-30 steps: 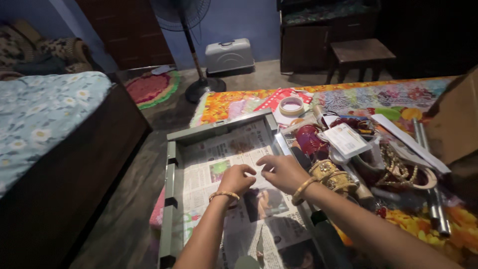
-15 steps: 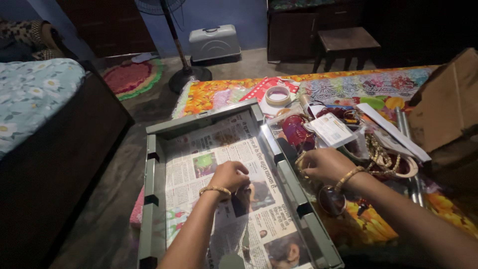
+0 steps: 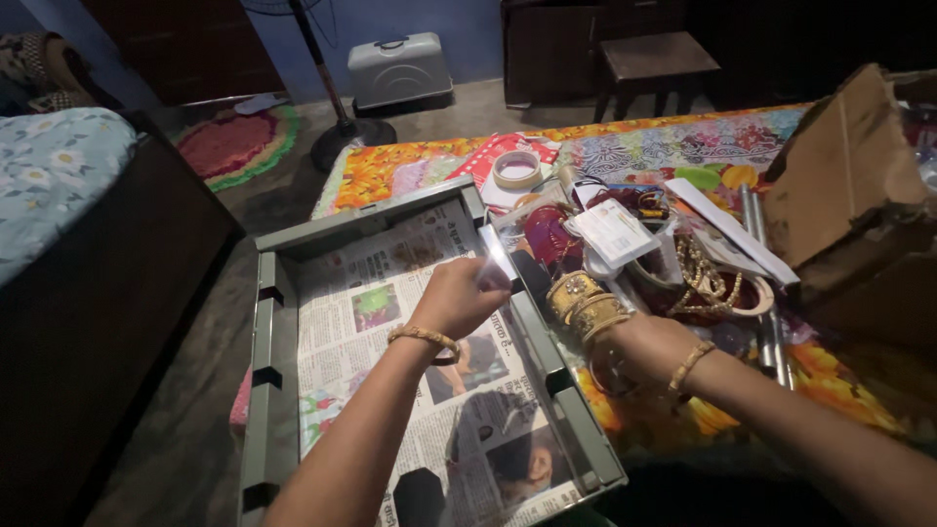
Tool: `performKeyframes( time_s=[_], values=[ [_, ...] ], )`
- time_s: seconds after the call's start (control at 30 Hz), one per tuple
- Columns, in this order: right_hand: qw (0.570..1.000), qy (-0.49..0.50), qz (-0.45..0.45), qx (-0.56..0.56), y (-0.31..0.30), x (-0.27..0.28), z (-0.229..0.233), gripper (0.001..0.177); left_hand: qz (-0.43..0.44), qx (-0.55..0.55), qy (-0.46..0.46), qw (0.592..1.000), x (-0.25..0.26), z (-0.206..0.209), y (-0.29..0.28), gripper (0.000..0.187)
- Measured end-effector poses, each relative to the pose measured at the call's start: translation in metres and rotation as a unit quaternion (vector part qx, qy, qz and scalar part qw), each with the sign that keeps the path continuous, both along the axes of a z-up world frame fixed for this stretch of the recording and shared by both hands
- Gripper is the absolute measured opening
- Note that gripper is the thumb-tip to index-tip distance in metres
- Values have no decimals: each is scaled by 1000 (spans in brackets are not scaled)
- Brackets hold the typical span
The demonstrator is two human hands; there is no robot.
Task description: The person wipes a metal frame with a cloth and then proceeds to clean several gold-colored bangles using the same cloth. The person handles the bangles one by one, rubbing them with the cloth to remove dirt or tarnish.
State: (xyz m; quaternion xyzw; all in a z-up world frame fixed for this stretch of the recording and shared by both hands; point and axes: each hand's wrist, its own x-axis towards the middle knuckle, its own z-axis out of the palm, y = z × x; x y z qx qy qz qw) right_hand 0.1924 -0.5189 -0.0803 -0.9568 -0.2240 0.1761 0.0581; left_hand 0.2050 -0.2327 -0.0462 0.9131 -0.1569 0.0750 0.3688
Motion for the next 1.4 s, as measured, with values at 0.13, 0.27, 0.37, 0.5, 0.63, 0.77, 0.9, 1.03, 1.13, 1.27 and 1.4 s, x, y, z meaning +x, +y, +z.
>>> performKeyframes(
  time_s=[0.13,0.27,0.37,0.5,0.63,0.77,0.9,1.03,1.13,1.27,1.4],
  values=[
    [1000,-19,7,6,-9,0,-15,26,-23,17,-11,1000,-1,8,-24,16],
    [998,-36,-41,38,-13,-5,-26,46,-31,19,-9,999,-7,12,-52,15],
    [996,-34,-83,23,-13,-5,-38,58,-55,51,-10,997,-10,10,-75,20],
    [988,-55,-92,111,-22,6,-59,54,-118,115,-47,985,-9,-1,-101,26],
    [961,-109,-141,213,-40,18,-55,50,-131,155,-79,976,-11,-13,-121,37],
    [953,-128,-152,228,-48,15,-33,47,-103,134,-120,978,-2,-15,-133,47],
    [935,-141,-183,270,-38,7,-7,43,-84,138,-149,976,6,-23,-134,35],
    [931,-175,-165,274,-26,-3,21,36,-74,104,-196,972,14,-37,-131,29],
    [927,-229,-134,266,-18,-7,37,34,-55,95,-240,964,24,-44,-133,29],
    [908,-292,-77,289,-15,-15,52,33,-17,86,-231,969,35,-46,-132,33],
    [906,-315,-51,279,-19,-22,69,28,13,52,-276,960,42,-44,-130,41]
  ],
)
